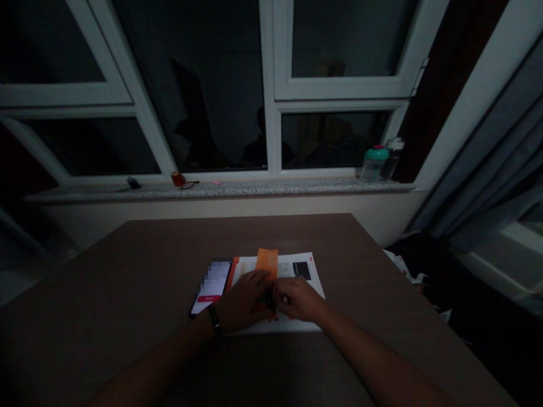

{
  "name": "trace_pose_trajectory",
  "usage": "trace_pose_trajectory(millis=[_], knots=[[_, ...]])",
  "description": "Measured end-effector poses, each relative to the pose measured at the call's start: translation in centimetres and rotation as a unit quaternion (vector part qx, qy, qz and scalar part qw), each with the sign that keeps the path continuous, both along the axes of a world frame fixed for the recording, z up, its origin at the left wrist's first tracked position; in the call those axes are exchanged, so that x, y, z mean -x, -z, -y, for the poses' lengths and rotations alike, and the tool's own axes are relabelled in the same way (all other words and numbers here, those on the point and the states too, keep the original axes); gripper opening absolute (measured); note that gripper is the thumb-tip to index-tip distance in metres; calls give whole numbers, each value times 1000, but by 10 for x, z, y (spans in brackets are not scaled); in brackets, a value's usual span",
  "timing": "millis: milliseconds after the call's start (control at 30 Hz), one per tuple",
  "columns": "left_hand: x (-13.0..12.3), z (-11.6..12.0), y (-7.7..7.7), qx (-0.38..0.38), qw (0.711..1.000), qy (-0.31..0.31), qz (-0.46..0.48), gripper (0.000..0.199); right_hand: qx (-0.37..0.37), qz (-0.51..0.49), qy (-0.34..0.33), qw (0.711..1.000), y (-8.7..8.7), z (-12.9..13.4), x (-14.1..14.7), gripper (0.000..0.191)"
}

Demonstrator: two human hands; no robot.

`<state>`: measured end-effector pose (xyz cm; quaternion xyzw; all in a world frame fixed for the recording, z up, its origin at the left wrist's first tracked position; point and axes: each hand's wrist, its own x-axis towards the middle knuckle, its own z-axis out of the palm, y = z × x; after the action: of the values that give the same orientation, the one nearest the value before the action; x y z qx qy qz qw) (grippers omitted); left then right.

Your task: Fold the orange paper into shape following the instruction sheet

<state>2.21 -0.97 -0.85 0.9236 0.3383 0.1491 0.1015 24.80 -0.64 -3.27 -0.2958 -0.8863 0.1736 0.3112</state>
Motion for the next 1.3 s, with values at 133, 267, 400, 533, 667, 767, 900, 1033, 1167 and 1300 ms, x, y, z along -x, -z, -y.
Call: trace_pose_trajectory(millis=[133, 267, 400, 533, 667, 767, 900, 1033, 1167, 1300], knots=[[-1, 1, -2, 4, 1000, 2, -4, 62, -8, -2, -15, 1000, 1, -2, 1, 14], [-1, 0, -3, 5, 1000, 11, 6, 59, 2, -14, 89, 996, 7, -9, 4, 17], [0, 1, -5, 3, 1000, 13, 7, 58, 19, -11, 170, 985, 9, -12, 5, 15], [2, 0, -3, 7, 1000, 18, 5, 59, 25, -11, 147, 989, 6, -7, 4, 13], [3, -1, -1, 4, 1000, 25, 8, 65, 19, -4, 52, 998, 6, -3, 2, 15], [3, -2, -1, 6, 1000, 25, 6, 66, 16, -10, 37, 999, 6, -5, 2, 16], [2, -1, -3, 19, 999, 25, 10, 62, 16, -14, 134, 991, 7, -9, 5, 16], [2, -1, -5, 26, 999, 25, -2, 63, 24, -21, 176, 984, 6, -10, 5, 12], [3, -2, -6, 19, 999, 39, 4, 63, 40, -21, 193, 980, 5, -9, 3, 9], [3, -1, -8, 23, 999, 42, 7, 61, 52, -23, 203, 978, 4, -7, 3, 8]])
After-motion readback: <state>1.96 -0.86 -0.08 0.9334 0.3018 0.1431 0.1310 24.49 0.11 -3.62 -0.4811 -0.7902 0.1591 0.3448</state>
